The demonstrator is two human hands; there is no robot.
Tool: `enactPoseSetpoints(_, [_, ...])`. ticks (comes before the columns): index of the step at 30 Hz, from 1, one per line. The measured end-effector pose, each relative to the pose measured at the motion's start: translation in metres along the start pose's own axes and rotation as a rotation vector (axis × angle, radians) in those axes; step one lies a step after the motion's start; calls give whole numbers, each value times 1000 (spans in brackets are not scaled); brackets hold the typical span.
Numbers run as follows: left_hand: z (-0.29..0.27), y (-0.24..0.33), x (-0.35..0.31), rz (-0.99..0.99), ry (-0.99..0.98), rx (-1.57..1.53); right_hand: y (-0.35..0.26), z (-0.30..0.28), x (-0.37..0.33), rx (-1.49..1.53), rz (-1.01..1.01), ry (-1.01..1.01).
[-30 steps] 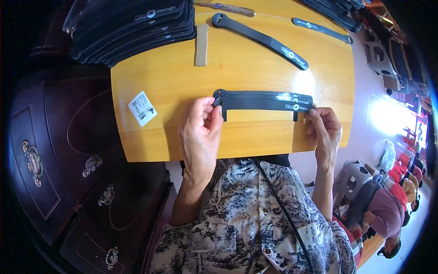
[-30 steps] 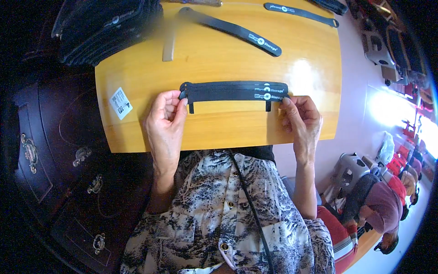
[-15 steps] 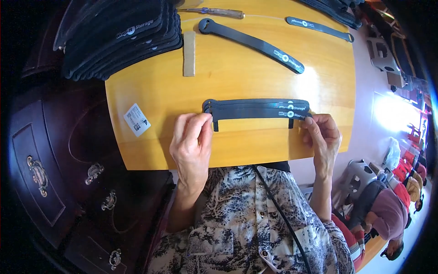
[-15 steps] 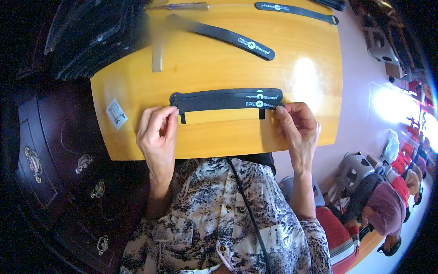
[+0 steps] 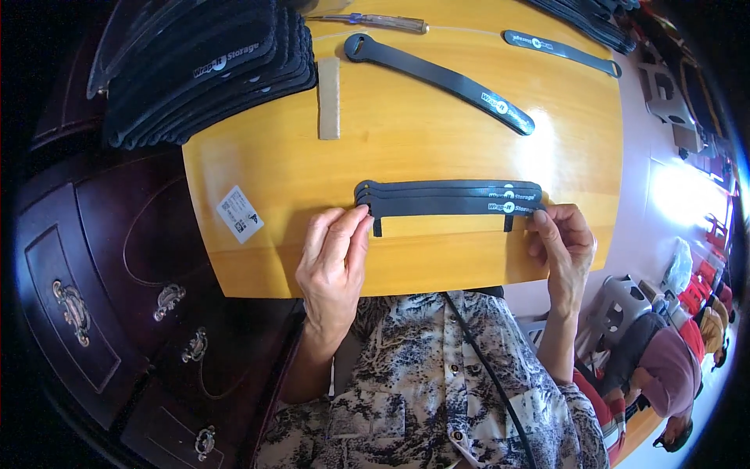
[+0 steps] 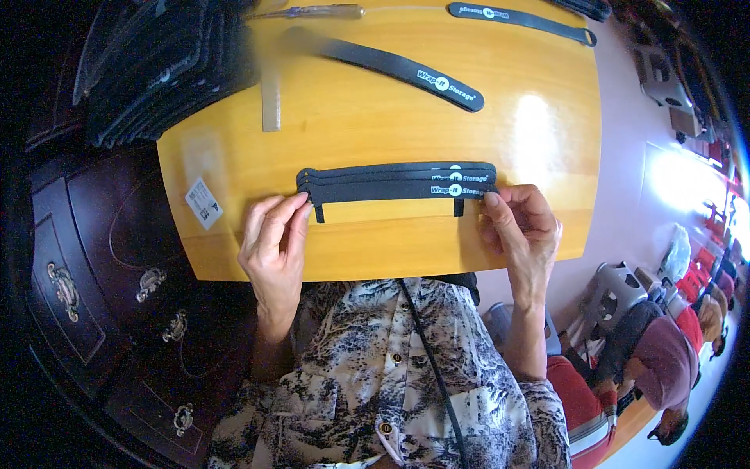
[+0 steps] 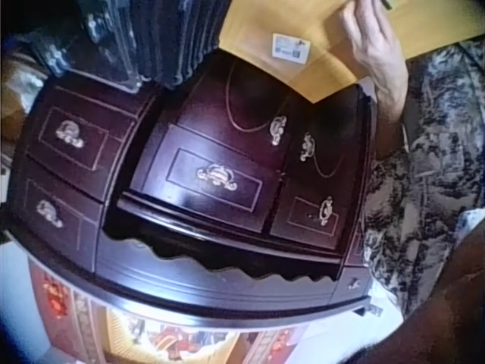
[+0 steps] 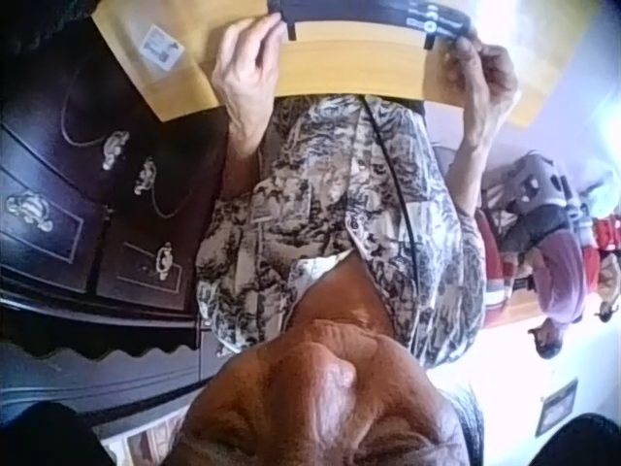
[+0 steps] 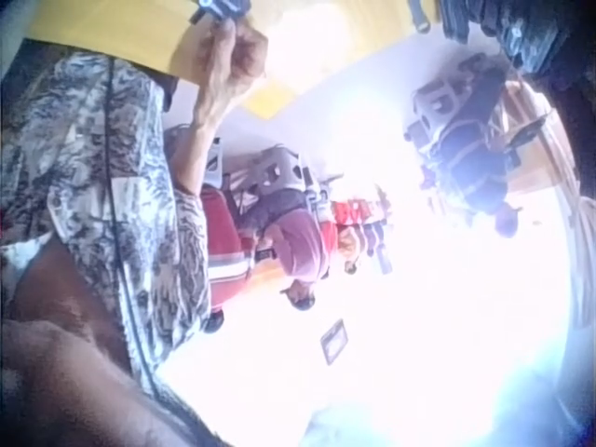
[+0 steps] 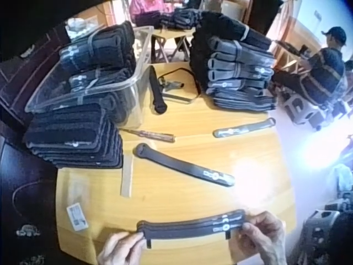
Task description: Inspecting and organizing black elastic straps at a workbench in a manufacturing environment.
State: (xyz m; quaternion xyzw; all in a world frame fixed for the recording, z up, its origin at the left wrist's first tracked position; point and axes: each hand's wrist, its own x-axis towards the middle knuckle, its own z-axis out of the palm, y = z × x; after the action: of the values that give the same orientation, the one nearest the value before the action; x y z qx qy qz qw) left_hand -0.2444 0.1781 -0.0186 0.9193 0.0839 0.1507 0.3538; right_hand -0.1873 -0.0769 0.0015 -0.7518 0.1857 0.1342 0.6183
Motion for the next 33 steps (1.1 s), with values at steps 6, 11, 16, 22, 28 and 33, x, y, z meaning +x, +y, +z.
enactPoseSetpoints(6, [-6, 0, 0, 58, -58, 43, -3, -7, 3, -80, -38, -12])
enactPoseSetpoints(11, [-10, 13, 8, -47, -153, 10, -4, -12, 11, -161, -62, -11])
enactPoseSetpoints(16, [-7, 12, 8, -58, -165, -26, -3, -10, 14, -118, -68, -24])
enactPoseSetpoints(22, [-11, 16, 9, -118, -191, -45, 0, -12, 15, -96, -41, -49])
enactPoseSetpoints(28, [-11, 17, 10, -100, -191, -14, 3, -11, 15, -129, -67, -41])
enactPoseSetpoints(33, [-12, 20, 10, -111, -190, 9, 1, -11, 13, -173, -116, -35])
